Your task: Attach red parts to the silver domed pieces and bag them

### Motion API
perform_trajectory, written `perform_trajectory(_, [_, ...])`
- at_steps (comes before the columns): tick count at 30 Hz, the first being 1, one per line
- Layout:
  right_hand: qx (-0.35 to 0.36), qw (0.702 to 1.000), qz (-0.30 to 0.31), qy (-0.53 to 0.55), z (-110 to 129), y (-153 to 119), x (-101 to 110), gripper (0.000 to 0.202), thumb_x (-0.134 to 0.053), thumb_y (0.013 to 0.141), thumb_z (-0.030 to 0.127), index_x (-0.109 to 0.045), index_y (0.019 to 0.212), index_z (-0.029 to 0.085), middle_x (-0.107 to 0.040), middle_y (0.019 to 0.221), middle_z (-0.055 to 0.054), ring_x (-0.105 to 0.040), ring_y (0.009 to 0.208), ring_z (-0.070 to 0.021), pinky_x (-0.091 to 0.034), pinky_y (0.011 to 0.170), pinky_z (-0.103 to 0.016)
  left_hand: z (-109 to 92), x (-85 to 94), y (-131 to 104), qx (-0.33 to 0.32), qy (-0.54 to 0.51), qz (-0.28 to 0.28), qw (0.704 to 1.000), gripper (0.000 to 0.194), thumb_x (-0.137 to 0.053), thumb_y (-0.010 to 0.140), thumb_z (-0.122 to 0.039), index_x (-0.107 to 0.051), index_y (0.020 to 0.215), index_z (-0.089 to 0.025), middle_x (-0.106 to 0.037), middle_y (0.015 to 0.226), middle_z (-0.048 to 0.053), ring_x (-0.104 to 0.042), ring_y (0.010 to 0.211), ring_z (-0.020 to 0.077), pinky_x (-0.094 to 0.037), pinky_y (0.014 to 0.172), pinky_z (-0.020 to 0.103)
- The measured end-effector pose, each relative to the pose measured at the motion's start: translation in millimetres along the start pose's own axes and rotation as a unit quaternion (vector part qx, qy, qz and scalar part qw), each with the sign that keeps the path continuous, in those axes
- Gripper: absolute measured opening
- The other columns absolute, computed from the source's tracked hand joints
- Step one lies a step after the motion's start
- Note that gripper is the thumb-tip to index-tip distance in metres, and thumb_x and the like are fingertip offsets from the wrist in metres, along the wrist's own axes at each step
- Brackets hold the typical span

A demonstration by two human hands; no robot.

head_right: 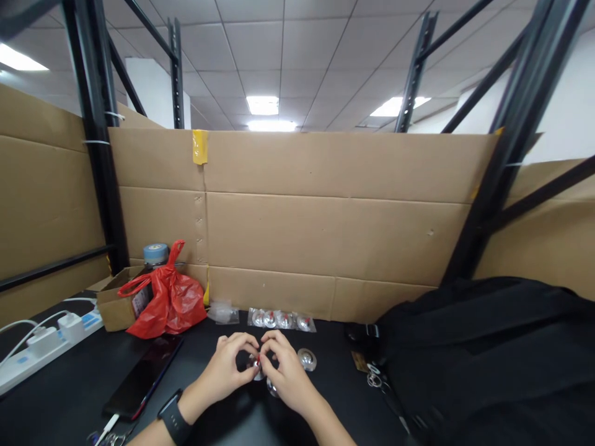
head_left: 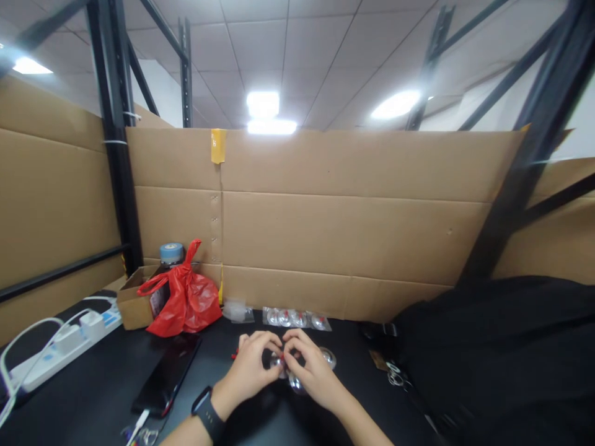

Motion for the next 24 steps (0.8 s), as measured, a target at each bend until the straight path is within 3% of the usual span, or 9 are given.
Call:
perform_trajectory(4, [0.013,0.999,0.026,-0.02,3,-1,-4,0.017,-0.049,0.095,0.03,-0.059,0.084,0.02,-0.059,0.109,-0.007,-0.058,0.101,-0.0202,-0.046,0.084,-0.03,3,-3.4,1,0.003,0.0,0.008,1.0,0.028,-0.066,0.076,-0.017,-0.061,0.102,-0.025,-0.075,0.094,-0.001,-0.062,0.104,0.0224,-0.033,0.089,0.036])
perform_trajectory(7, [-0.012,0.992,0.079,-0.099,-3,-4,-1,0.009,-0.058,0.089,0.029,-0.059,0.093,0.021,-0.061,0.095,-0.003,-0.058,0.085,-0.0174,-0.045,0.075,-0.028,9,-4.3,2,0.001,0.019,0.011,1.0,0.026,-0.065,0.078,-0.015,-0.062,0.102,-0.026,-0.075,0.092,-0.002,-0.061,0.103,0.0224,-0.034,0.088,0.035])
perform_trajectory(10, [-0.071,0.965,0.143,-0.206,-20,-9,8,0.035,-0.074,0.074,0.026,-0.062,0.106,0.023,-0.063,0.082,0.001,-0.058,0.075,-0.0174,-0.04,0.068,-0.026,20,-2.7,4,0.016,0.018,0.007,1.0,0.025,-0.063,0.081,-0.015,-0.061,0.104,-0.025,-0.075,0.091,-0.002,-0.064,0.094,0.0204,-0.038,0.086,0.034])
perform_trajectory(14, [-0.096,0.944,0.18,-0.258,-36,-11,15,0.003,-0.066,0.081,0.021,-0.069,0.08,0.022,-0.07,0.078,-0.001,-0.063,0.074,-0.0165,-0.039,0.069,-0.025,29,-1.3,7,0.021,-0.031,0.0,0.999,0.02,-0.059,0.084,-0.013,-0.059,0.102,-0.023,-0.073,0.09,0.0,-0.067,0.082,0.0155,-0.046,0.078,0.027])
perform_trajectory(21, [-0.062,0.944,0.151,-0.285,-32,-8,10,0.006,-0.064,0.083,0.023,-0.069,0.079,0.022,-0.072,0.082,-0.003,-0.065,0.076,-0.0178,-0.04,0.069,-0.026,35,-1.6,10,0.03,-0.058,-0.012,0.998,0.019,-0.059,0.083,-0.013,-0.058,0.099,-0.023,-0.072,0.088,0.001,-0.07,0.08,0.0149,-0.052,0.076,0.025])
perform_trajectory(24, [-0.055,0.958,0.103,-0.262,-29,-5,14,0.007,-0.061,0.084,0.02,-0.067,0.079,0.02,-0.07,0.081,-0.004,-0.064,0.075,-0.0173,-0.042,0.068,-0.026,37,-1.6,10,0.039,-0.096,-0.02,0.994,0.017,-0.059,0.083,-0.016,-0.057,0.099,-0.022,-0.071,0.089,0.002,-0.07,0.077,0.0143,-0.053,0.073,0.024])
Point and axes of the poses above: each hand's wrist, its own y-axis towards the middle knuckle, its own x-axis out of the back of the hand, z = x × y, the point moved 8 cm from there along y, towards the middle knuckle
